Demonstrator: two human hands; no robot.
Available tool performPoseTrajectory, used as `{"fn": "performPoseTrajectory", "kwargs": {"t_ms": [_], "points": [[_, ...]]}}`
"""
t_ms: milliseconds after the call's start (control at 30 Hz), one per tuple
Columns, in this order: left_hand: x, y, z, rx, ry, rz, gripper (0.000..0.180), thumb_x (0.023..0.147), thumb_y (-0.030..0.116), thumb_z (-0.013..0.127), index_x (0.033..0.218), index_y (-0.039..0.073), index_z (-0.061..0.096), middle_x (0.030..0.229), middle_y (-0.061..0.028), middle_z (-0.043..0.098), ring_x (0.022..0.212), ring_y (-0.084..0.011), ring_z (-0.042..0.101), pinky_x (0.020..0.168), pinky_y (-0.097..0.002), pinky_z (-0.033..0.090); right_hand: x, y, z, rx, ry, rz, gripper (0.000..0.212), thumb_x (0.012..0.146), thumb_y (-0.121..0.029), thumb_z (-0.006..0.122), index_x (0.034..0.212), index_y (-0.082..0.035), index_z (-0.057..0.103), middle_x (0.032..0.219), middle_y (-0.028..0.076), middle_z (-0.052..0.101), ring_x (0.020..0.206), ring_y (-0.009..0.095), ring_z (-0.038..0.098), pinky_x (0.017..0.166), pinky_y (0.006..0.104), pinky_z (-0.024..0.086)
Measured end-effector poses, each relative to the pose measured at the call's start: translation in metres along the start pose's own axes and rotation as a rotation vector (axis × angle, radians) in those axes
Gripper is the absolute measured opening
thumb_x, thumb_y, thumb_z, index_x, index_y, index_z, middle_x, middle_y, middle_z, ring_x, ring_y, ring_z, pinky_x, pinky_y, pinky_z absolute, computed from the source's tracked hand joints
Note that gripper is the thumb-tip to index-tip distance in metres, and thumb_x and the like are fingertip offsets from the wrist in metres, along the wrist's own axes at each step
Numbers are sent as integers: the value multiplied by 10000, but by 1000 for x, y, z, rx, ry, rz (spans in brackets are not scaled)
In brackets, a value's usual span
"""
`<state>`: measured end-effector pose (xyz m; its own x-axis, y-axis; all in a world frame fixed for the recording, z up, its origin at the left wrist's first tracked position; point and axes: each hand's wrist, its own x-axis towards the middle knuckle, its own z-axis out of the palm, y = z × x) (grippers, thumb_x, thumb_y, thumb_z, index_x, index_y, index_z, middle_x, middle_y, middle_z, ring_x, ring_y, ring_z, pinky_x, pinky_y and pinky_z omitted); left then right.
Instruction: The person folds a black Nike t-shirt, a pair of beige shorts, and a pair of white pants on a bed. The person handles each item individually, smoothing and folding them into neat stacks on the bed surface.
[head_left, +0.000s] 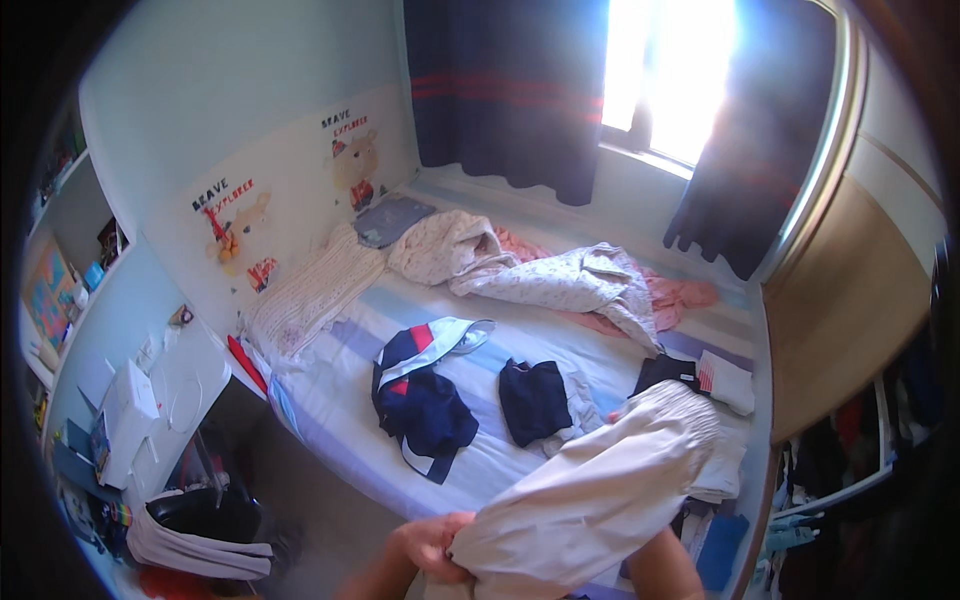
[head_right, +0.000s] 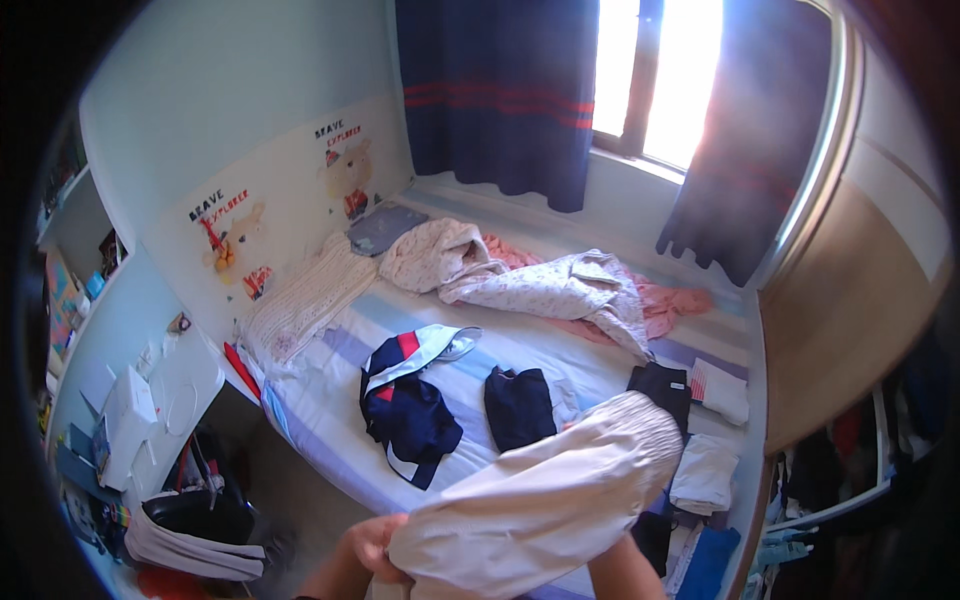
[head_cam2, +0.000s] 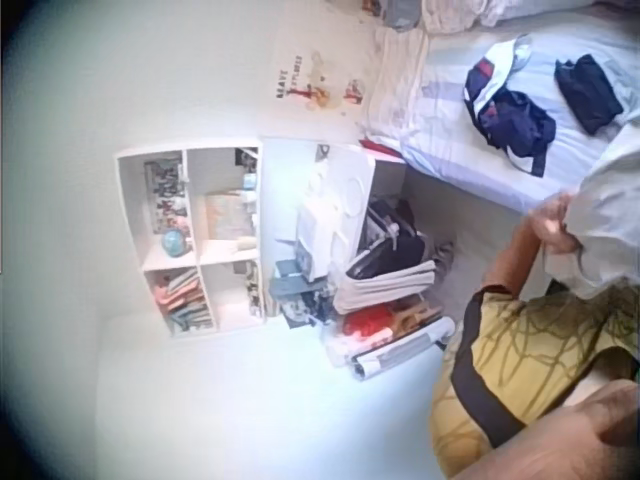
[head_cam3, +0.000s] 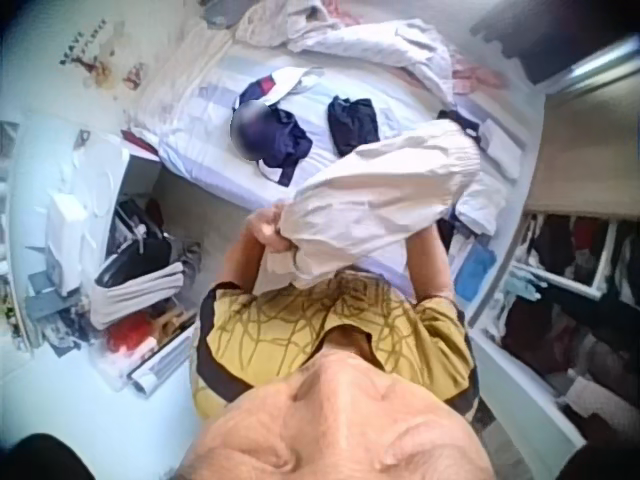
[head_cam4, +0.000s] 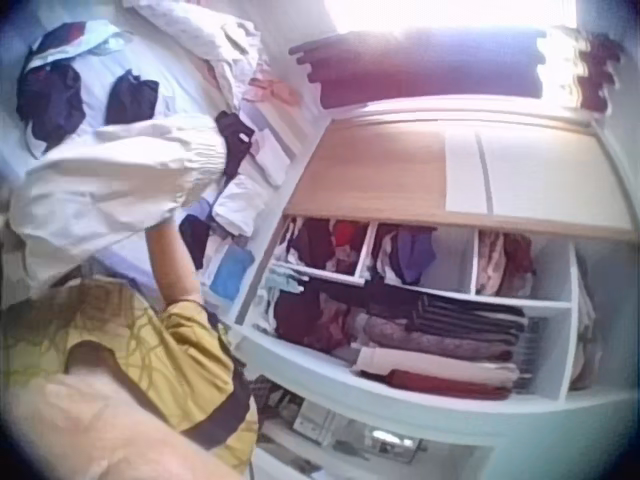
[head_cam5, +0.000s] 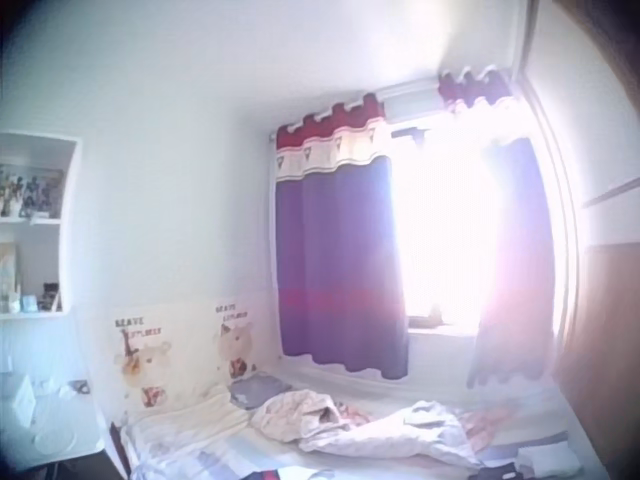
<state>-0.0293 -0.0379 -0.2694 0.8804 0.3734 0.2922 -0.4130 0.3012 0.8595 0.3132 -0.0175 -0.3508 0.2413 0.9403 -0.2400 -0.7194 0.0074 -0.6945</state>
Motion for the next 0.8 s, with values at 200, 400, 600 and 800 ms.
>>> {"fn": "performPoseTrajectory", "kwargs": {"t_ms": [200,400,600,800], "points": [[76,57,32,40,160,227,478,644,83,769,1095,-4,638,1090,-77,653,995,-152,592,881,-292,458,-37,-150,50,96,-29,-346,358,886,-291,603,1149,-69,505,1098,101,561,936,248,582,810,396,487],[115,-32,11,1250,994,82,644,811,205,732,1367,44,451,1175,-94,534,1041,-181,542,840,-299,485,-78,-189,91,203,-37,-433,229,886,-205,621,1055,-65,555,985,90,617,836,241,623,734,378,527],[141,-95,163,848,651,165,952,747,186,782,1469,44,178,1389,-129,340,1233,-266,441,992,-406,391,-82,-132,101,152,-39,-478,198,882,-138,616,1047,-48,555,905,70,626,768,187,638,669,322,542],[147,-96,159,900,855,135,865,766,174,760,1425,13,223,1323,-180,428,1222,-294,466,1025,-412,382,-115,-108,142,43,-363,-628,200,913,-166,579,1069,-59,512,926,72,616,791,147,624,679,264,526]]}}
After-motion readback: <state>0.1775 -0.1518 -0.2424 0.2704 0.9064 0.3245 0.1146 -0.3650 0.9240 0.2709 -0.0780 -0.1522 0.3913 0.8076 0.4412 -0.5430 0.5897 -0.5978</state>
